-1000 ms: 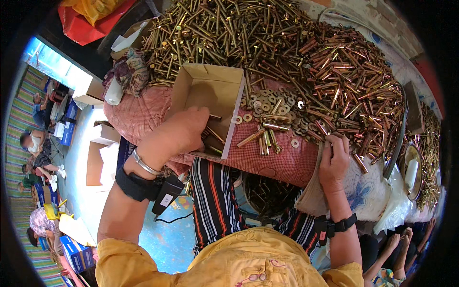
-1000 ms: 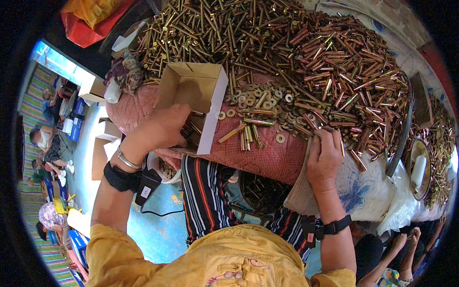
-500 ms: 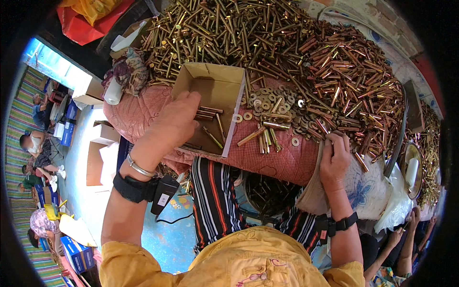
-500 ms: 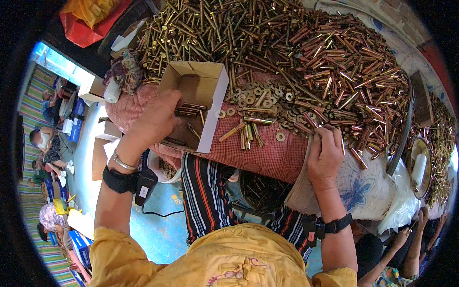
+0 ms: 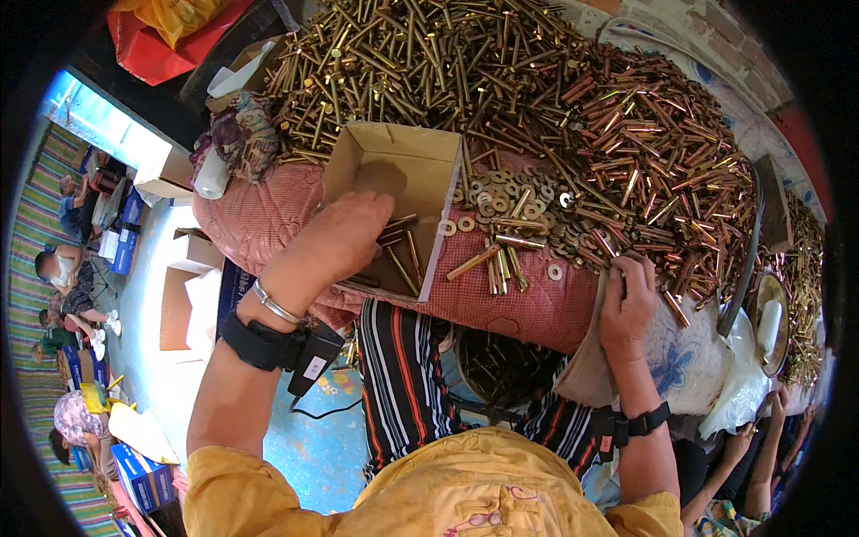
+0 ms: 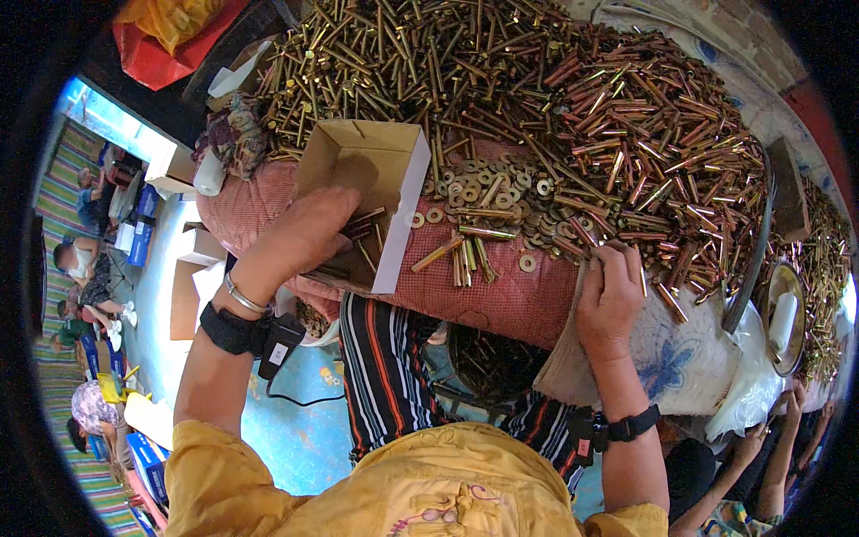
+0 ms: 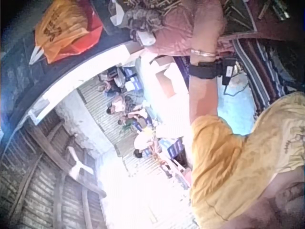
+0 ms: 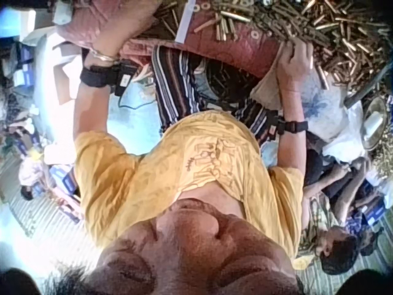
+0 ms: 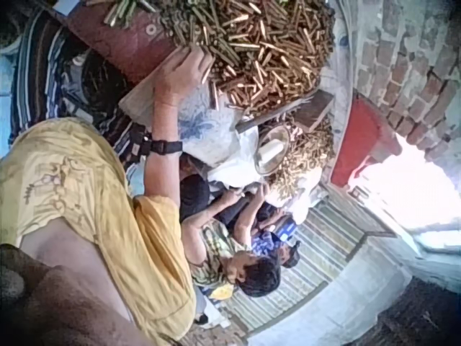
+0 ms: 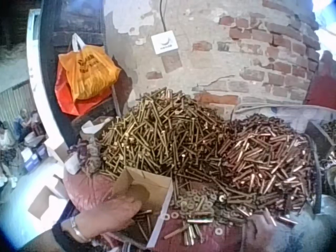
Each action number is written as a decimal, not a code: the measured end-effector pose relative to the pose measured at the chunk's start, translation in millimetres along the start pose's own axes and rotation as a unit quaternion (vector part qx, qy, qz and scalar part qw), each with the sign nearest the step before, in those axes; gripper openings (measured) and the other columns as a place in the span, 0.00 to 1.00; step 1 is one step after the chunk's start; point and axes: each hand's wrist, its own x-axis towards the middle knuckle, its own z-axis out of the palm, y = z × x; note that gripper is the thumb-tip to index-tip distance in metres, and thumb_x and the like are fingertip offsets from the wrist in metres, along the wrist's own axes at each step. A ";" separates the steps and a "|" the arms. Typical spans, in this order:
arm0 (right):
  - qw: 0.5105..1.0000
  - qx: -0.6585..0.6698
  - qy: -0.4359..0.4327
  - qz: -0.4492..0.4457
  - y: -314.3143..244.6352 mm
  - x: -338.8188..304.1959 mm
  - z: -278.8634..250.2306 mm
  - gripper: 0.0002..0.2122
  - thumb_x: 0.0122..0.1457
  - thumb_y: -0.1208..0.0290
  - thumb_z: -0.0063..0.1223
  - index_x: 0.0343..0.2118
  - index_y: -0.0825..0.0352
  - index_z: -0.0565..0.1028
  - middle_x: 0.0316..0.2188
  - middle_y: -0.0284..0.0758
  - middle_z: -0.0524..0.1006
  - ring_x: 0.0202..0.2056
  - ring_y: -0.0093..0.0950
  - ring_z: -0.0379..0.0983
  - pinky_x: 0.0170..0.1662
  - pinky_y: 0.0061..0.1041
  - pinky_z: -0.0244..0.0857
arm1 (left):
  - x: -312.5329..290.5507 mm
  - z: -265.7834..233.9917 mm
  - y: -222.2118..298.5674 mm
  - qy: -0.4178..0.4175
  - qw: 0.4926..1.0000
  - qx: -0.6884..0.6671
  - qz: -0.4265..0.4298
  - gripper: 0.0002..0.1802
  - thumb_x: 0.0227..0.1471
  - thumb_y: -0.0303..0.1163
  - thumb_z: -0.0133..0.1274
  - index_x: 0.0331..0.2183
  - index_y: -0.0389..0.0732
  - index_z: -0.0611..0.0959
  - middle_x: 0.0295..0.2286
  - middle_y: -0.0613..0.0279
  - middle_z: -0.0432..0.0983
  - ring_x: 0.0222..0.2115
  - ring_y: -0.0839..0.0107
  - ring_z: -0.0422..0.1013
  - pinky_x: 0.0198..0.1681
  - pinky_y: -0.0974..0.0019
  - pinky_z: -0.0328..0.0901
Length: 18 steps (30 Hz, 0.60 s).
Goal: Assembling washers onto metal bolts for industrial use or packaging.
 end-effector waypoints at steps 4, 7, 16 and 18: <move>1.000 -0.007 0.003 -0.003 0.9 -0.5 -0.6 0.06 0.49 0.81 0.45 0.31 0.70 0.71 0.30 0.44 0.70 0.33 0.43 0.67 0.38 0.32 0.62 | 2.1 10.3 2.0 0.047 0.999 -0.021 0.006 0.13 0.39 0.17 0.46 0.34 0.32 0.69 0.33 0.44 0.69 0.38 0.48 0.67 0.43 0.56 0.63; 1.000 -0.002 0.004 -0.005 -0.3 -0.3 0.1 0.06 0.49 0.81 0.45 0.31 0.71 0.71 0.30 0.44 0.70 0.33 0.43 0.67 0.38 0.32 0.62 | -0.4 17.3 -0.6 0.050 0.998 -0.041 -0.022 0.14 0.42 0.20 0.45 0.36 0.31 0.68 0.34 0.42 0.68 0.40 0.47 0.66 0.43 0.55 0.62; 1.000 0.002 0.005 -0.003 0.4 -0.8 -1.5 0.06 0.49 0.80 0.45 0.31 0.71 0.71 0.30 0.44 0.69 0.33 0.43 0.67 0.37 0.32 0.62 | 2.4 -0.3 5.5 -0.070 0.986 -0.118 -0.098 0.17 0.44 0.27 0.48 0.38 0.29 0.66 0.33 0.36 0.70 0.39 0.43 0.67 0.41 0.53 0.62; 1.000 0.009 0.010 -0.008 0.2 -1.1 -0.6 0.06 0.49 0.80 0.45 0.31 0.71 0.70 0.30 0.44 0.69 0.32 0.43 0.67 0.37 0.32 0.62 | 0.6 -0.7 10.1 -0.090 0.982 -0.133 -0.099 0.18 0.45 0.29 0.48 0.37 0.29 0.66 0.34 0.36 0.70 0.39 0.43 0.67 0.41 0.54 0.62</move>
